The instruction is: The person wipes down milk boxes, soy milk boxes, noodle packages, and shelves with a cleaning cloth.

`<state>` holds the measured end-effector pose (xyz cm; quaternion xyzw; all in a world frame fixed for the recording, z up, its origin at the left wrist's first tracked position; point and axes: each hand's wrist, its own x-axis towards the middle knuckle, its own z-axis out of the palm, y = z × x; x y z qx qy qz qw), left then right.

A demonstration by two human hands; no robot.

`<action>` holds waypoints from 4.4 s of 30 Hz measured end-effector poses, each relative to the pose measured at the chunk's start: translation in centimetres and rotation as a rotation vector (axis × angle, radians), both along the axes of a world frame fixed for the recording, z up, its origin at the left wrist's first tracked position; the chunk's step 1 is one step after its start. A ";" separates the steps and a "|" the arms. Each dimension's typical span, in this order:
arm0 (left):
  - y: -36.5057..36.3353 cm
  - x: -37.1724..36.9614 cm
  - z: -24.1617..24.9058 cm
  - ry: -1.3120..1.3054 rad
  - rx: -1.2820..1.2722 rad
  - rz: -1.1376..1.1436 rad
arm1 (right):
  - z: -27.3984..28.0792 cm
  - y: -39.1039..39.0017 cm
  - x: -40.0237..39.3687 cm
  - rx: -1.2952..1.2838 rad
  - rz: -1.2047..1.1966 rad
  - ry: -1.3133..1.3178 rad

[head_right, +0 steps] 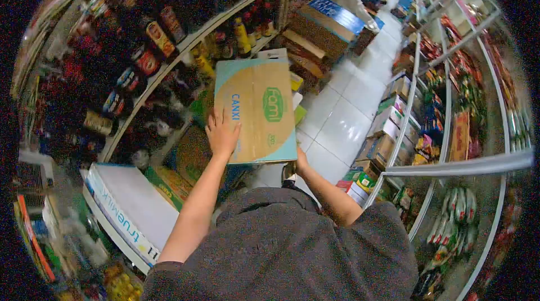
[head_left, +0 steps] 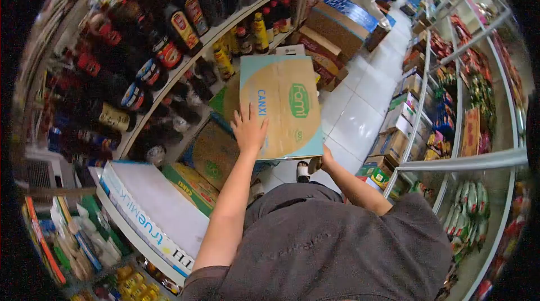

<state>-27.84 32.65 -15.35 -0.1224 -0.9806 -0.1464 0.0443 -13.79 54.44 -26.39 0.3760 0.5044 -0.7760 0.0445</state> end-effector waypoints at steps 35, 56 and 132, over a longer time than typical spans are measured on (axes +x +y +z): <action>28.4 18.9 3.5 -1.618 0.700 -0.936 | 29.0 18.1 25.3 0.586 -0.241 0.209; 51.9 25.3 3.3 -2.345 0.510 -0.870 | 22.1 27.1 26.3 1.256 -0.455 -0.152; 129.1 10.5 2.4 0.134 -0.041 -1.489 | 16.8 55.9 15.2 1.305 -1.734 -1.454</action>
